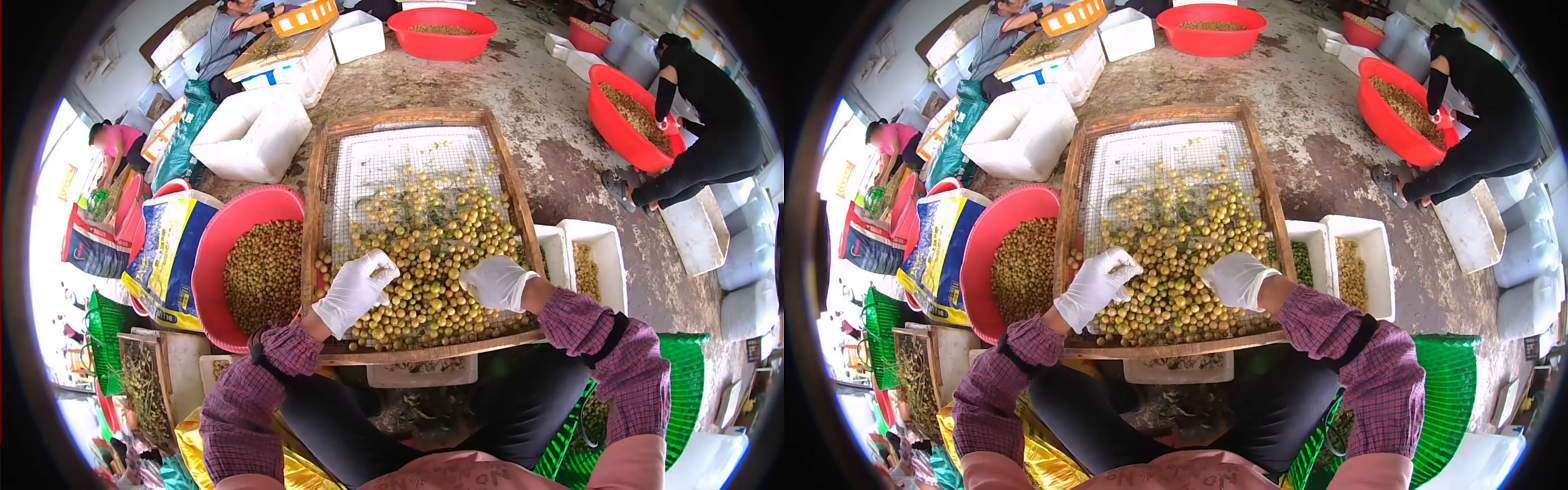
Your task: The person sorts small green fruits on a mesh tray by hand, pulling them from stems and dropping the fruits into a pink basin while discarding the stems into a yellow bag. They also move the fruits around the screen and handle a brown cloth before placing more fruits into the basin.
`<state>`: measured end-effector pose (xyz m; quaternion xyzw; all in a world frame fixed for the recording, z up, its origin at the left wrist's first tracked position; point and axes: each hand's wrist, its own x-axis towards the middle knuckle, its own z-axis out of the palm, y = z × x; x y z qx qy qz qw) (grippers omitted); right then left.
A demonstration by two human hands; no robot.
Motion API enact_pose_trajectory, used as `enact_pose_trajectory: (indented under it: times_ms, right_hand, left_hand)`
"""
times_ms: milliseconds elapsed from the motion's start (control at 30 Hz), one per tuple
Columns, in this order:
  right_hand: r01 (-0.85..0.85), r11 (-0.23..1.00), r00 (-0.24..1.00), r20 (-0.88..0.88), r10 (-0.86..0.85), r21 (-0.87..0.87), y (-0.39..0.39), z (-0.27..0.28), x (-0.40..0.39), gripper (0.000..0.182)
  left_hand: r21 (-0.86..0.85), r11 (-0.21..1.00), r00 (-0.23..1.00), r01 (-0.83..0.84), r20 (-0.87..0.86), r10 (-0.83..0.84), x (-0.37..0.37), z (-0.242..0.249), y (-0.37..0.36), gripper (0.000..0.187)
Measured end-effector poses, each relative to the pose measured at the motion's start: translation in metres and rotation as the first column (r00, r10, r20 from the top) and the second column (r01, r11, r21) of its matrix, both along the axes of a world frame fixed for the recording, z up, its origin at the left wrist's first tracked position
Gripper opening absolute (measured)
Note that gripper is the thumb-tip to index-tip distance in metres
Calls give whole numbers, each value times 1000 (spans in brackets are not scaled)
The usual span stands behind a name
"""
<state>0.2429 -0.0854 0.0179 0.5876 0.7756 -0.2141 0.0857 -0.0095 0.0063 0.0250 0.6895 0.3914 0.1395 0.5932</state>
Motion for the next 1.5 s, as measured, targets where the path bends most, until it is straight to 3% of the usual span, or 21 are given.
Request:
enact_pose_trajectory:
  times_ms: [67, 167, 233, 300, 367, 433, 500, 600, 633, 700, 767, 833, 867, 967, 1033, 1067, 1100, 1167, 1267, 1367, 1500]
  right_hand:
    - [-25, 999, 999, 20, 26, -42, -4, -5, 5, 22]
    - [-27, 997, 996, 83, 33, -69, -4, -2, 1, 16]
    - [1, 998, 997, 74, 4, -63, -4, -6, -5, 14]
    - [58, 997, 998, 12, -58, -43, -4, -13, -6, 14]
    - [36, 999, 998, 48, -34, -36, -3, -16, -9, 14]
    - [16, 1000, 998, 62, -16, -5, -3, -20, -10, 14]
    - [6, 1000, 997, 74, -5, -7, -3, -15, -16, 13]
    - [4, 999, 994, 106, 2, -54, -3, -10, -22, 13]
    - [22, 999, 996, 88, -19, -31, -3, -15, -20, 13]
    - [55, 998, 997, 49, -56, 8, -6, -27, -12, 14]
    - [154, 988, 987, -42, -153, 21, -4, -30, -8, 16]
    - [245, 969, 963, -125, -240, 27, 0, -26, -3, 17]
    - [281, 959, 948, -163, -273, 33, 1, -24, 0, 16]
    - [329, 938, 930, -209, -302, 109, 0, -28, 4, 17]
    - [326, 945, 871, -383, -308, -20, -10, 8, -14, 16]
    - [275, 955, 846, -444, -294, -108, -18, 27, -27, 17]
    - [217, 958, 816, -503, -284, -190, -23, 36, -39, 17]
    - [66, 962, 817, -539, -203, -264, -42, 30, -63, 22]
    - [-38, 959, 907, -413, -86, -282, -58, 37, -89, 24]
    - [39, 972, 878, -457, -144, -231, -42, 19, -87, 23]
    - [245, 954, 766, -568, -301, -174, -3, 24, -80, 23]
  left_hand:
    - [-111, 993, 998, -25, -66, 18, -1, 4, 0, 15]
    - [-260, 929, 947, 263, -115, -300, 1, 21, -19, 21]
    - [-472, 793, 858, 386, -133, -497, 4, 27, -50, 31]
    - [-211, 765, 734, 609, -216, -644, 1, 24, -66, 34]
    - [-224, 863, 827, 454, -254, -501, 1, 22, -53, 30]
    - [170, 903, 866, 394, -397, -303, 3, 10, -24, 23]
    - [601, 649, 876, 467, -412, -249, 3, -16, 1, 28]
    - [648, 407, 765, 644, -561, -316, 16, -34, -5, 41]
    - [605, 325, 684, 727, -681, -260, 18, -25, -20, 54]
    - [606, 408, 728, 683, -607, -318, 14, -29, -41, 56]
    - [550, 346, 650, 760, -633, -421, 5, -16, -53, 48]
    - [463, 425, 627, 778, -521, -579, -7, -9, -55, 41]
    - [462, 513, 687, 724, -409, -601, -17, -14, -52, 32]
    - [508, 504, 711, 699, -413, -570, -26, -11, -14, 25]
    - [449, 717, 802, 533, -536, -261, -20, 2, 3, 19]
    - [614, 679, 901, 402, -396, -175, -21, -12, 14, 17]
    - [633, 683, 920, 363, -358, -158, -17, -21, 22, 18]
    - [666, 552, 836, 502, -537, -113, -5, -27, 28, 19]
    - [636, 523, 796, 567, -587, -149, 6, -24, 27, 16]
    - [667, 473, 777, 576, -626, -64, 8, -35, 26, 13]
    - [596, 758, 939, 267, -338, -65, -8, -39, 37, 13]
